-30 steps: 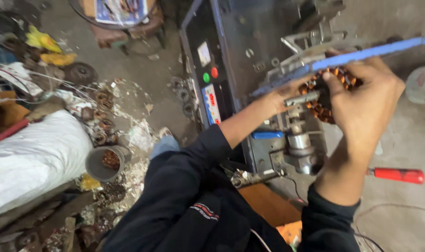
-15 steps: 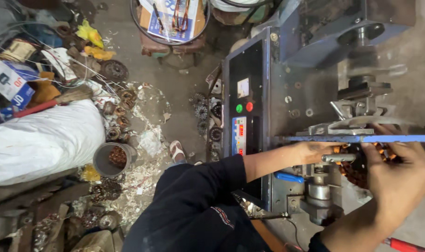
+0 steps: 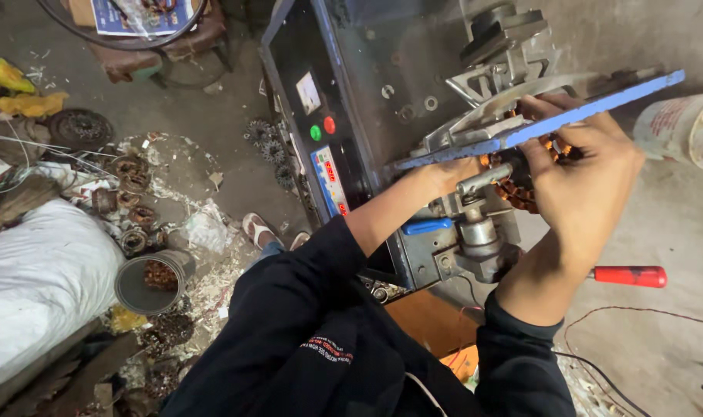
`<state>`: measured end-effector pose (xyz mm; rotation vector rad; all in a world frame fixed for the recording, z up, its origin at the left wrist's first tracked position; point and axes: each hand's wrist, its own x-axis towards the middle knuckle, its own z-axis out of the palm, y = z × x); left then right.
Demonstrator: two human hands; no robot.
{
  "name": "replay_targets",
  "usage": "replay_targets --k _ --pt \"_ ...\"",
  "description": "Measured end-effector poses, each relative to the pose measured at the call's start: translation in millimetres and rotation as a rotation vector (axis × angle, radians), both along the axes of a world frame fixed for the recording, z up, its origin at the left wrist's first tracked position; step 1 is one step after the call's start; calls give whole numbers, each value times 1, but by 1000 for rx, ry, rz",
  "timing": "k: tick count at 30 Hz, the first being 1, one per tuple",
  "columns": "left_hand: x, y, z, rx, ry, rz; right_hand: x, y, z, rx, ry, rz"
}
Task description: The person repeatedly inserts a copper-wound stator into a blue metal jig on a press machine, presses down the handle to compress the windings, and removes the stator. This cycle is repeated multiple times throughout the clip.
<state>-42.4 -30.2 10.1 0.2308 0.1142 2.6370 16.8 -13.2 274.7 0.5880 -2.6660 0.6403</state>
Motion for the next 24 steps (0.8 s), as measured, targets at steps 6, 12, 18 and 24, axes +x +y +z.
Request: replay_targets --k 6,12,18,24 --pt "-7 9 -5 76 54 7 0 -1 1 -18 -36 -16" --pt "-6 10 -9 78 -21 -52 -1 4 -2 -47 -40 -3" --pt "-3 6 -1 -109 51 -9 0 6 -1 -25 -33 -3" --pt "-8 8 0 100 -6 66 -1 5 0 -12 -28 5"
